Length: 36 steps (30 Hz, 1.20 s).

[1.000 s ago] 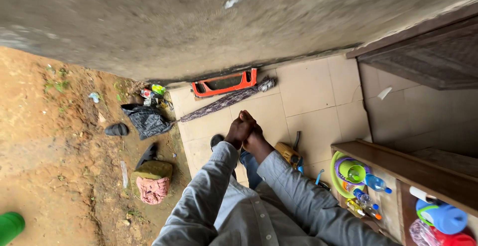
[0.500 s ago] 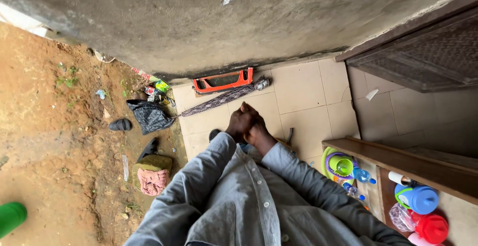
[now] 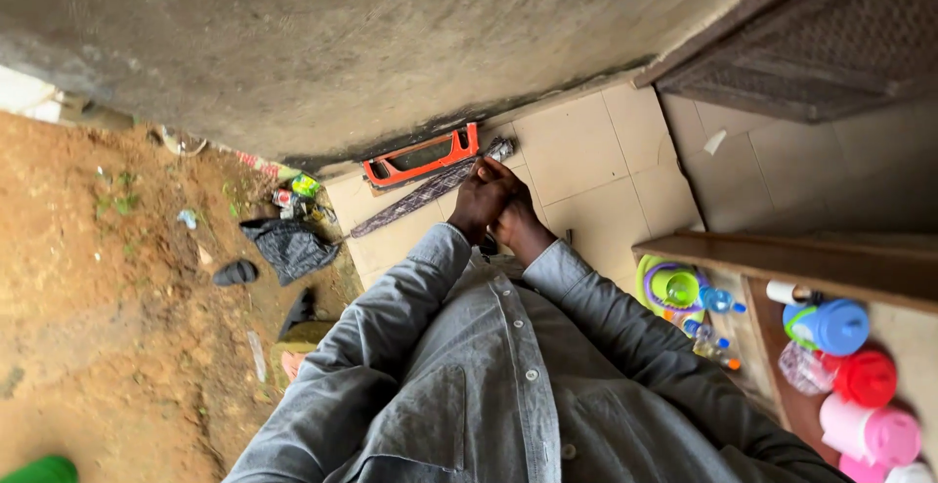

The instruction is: Assembling a television antenna from various metal components.

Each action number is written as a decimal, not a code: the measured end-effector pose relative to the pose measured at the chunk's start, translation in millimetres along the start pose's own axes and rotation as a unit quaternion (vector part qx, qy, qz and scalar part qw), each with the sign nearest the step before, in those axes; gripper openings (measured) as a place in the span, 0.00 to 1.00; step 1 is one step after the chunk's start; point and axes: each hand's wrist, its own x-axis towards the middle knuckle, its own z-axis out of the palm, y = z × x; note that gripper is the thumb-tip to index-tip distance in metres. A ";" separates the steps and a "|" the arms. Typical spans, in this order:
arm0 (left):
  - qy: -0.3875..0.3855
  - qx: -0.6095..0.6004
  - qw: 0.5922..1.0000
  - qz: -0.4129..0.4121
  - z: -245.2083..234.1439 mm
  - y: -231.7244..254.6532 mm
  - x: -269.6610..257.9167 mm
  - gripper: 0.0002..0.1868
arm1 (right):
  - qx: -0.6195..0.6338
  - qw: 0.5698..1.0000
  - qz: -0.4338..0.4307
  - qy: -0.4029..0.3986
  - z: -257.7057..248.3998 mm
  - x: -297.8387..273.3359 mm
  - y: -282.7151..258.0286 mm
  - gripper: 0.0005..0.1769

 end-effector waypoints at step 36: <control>-0.445 0.221 0.851 -0.170 39.7 -117.0 -118.0 0.51 | 0.148 0.804 -0.368 0.443 -24.8 -214.9 133.4 0.15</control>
